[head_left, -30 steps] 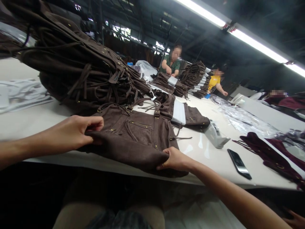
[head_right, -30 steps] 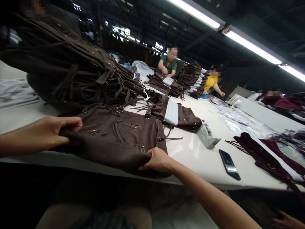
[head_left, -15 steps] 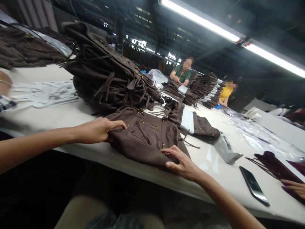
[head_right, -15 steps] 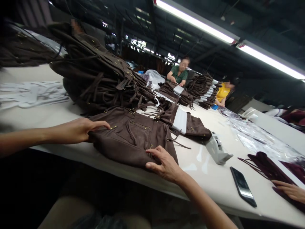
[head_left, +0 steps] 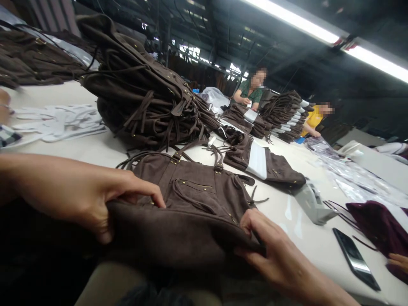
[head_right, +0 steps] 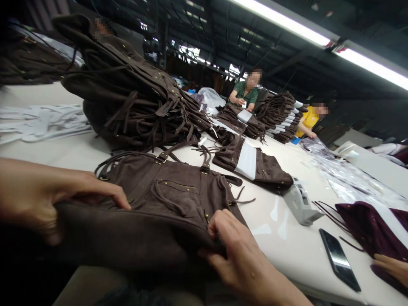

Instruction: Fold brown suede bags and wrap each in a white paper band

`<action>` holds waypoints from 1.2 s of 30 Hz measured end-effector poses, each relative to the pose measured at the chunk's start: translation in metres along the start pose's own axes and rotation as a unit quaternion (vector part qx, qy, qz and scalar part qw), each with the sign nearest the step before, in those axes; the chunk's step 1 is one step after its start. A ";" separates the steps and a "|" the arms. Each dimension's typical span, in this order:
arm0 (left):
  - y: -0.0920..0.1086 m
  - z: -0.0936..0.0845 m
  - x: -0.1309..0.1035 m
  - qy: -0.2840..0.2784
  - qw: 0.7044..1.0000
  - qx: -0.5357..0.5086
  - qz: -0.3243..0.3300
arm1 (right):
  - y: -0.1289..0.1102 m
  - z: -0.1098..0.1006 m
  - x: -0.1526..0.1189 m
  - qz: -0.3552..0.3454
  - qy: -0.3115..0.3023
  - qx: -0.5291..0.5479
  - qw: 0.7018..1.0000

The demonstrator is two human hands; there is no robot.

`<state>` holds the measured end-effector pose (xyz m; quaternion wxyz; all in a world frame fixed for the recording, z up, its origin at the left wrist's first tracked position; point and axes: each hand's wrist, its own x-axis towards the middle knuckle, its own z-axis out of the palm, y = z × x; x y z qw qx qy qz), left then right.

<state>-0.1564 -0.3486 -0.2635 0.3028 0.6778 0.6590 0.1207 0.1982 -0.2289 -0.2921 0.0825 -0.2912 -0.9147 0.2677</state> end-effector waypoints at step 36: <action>0.003 0.071 0.012 0.111 0.976 0.182 0.046 | 0.074 0.007 0.013 0.050 -0.121 0.181 0.975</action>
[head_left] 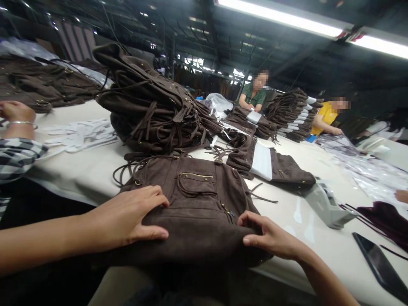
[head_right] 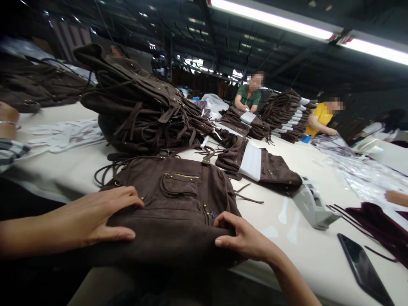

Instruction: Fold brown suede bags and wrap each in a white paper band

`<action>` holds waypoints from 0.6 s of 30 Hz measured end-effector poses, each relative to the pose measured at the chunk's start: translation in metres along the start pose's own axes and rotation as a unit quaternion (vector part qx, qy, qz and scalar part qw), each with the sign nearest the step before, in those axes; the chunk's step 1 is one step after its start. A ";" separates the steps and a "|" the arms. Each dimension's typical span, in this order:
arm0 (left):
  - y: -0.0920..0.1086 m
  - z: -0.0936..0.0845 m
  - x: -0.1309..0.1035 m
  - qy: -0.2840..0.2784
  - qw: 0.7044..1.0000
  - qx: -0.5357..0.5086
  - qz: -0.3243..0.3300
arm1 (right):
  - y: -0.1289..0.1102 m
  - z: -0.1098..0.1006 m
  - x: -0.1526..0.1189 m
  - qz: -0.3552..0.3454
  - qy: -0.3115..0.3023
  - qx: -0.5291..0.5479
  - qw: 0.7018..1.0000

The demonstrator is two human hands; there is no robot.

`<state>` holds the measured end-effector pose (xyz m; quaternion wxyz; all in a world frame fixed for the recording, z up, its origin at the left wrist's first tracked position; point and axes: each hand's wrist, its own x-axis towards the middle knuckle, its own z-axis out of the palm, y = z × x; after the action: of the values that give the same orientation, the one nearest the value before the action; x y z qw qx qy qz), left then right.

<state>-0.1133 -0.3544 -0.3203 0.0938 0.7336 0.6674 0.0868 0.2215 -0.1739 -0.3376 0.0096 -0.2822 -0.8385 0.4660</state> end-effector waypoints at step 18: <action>-0.007 0.057 -0.030 0.185 0.974 0.114 0.064 | -0.030 0.020 0.010 0.003 0.079 -0.051 0.996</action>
<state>-0.1088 -0.3847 -0.3777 -0.1210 0.7519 0.6305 0.1500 0.1940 -0.1970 -0.3280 0.0600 -0.3208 -0.8571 0.3987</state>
